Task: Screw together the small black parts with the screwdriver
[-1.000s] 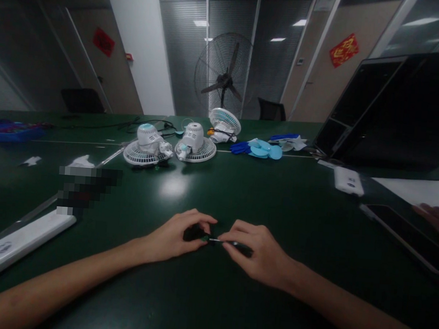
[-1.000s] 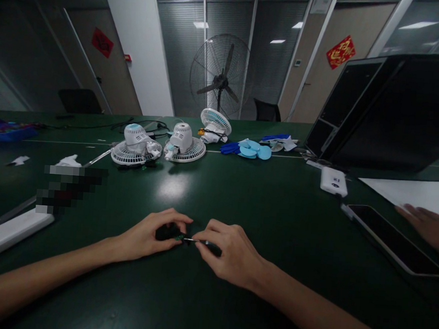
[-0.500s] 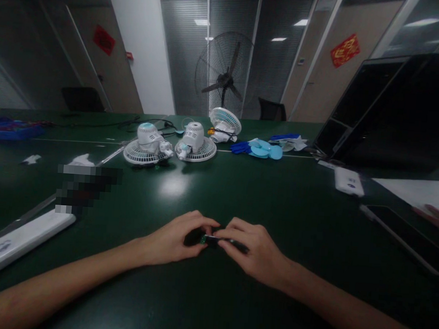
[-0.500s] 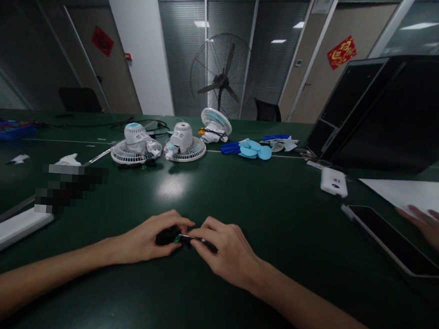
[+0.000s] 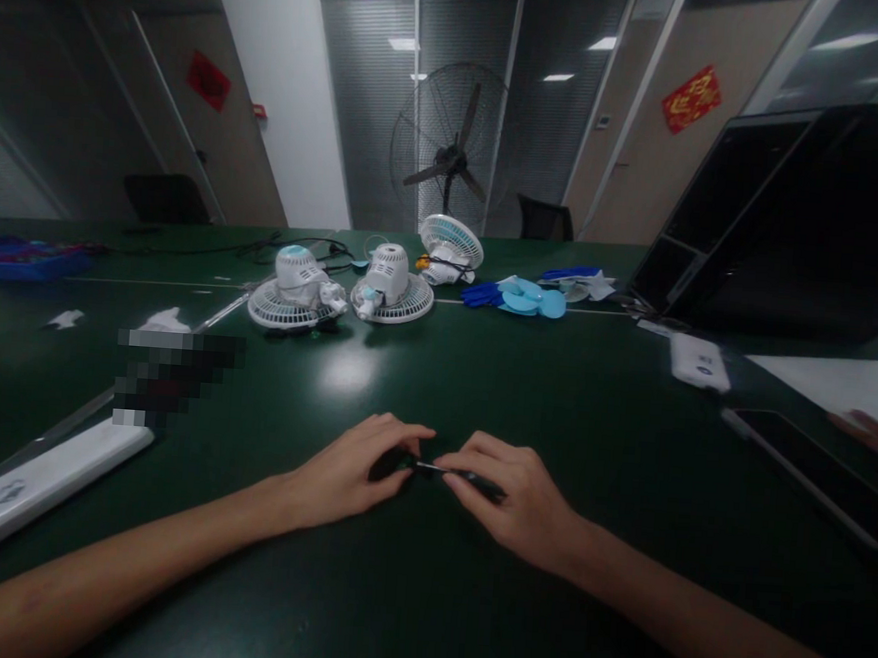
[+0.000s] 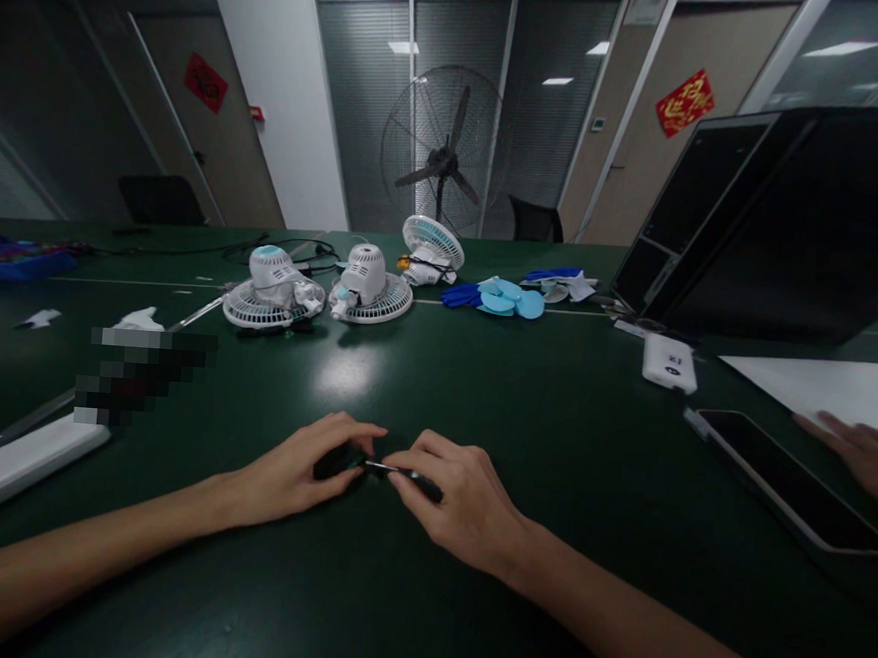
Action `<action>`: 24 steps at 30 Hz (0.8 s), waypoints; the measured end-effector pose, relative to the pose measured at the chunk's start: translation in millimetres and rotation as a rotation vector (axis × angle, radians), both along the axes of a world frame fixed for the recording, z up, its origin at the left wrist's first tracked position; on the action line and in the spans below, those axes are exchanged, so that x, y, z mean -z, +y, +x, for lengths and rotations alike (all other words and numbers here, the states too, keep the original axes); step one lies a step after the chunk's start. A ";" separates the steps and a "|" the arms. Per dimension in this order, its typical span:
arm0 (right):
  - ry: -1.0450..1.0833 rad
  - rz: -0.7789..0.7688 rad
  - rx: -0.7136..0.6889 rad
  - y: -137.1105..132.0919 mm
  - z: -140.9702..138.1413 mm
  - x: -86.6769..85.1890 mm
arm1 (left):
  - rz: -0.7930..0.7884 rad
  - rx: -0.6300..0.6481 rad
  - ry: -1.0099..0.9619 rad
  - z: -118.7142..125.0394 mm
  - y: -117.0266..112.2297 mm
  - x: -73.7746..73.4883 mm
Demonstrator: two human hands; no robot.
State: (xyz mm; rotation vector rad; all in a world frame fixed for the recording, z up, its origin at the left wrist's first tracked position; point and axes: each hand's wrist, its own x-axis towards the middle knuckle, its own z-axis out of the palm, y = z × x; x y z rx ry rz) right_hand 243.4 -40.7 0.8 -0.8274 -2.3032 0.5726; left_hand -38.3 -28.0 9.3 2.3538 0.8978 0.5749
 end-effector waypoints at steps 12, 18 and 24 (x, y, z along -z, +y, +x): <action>-0.009 -0.012 0.005 0.2 1.1 0.2 | 0.051 0.024 0.053 2.3 0.5 3.0; -0.001 0.012 0.008 0.1 2.0 1.1 | -0.048 0.082 0.014 -13.7 13.8 6.7; 0.004 -0.031 -0.018 -1.3 5.3 -1.6 | 0.095 -0.170 0.069 -83.6 77.3 19.8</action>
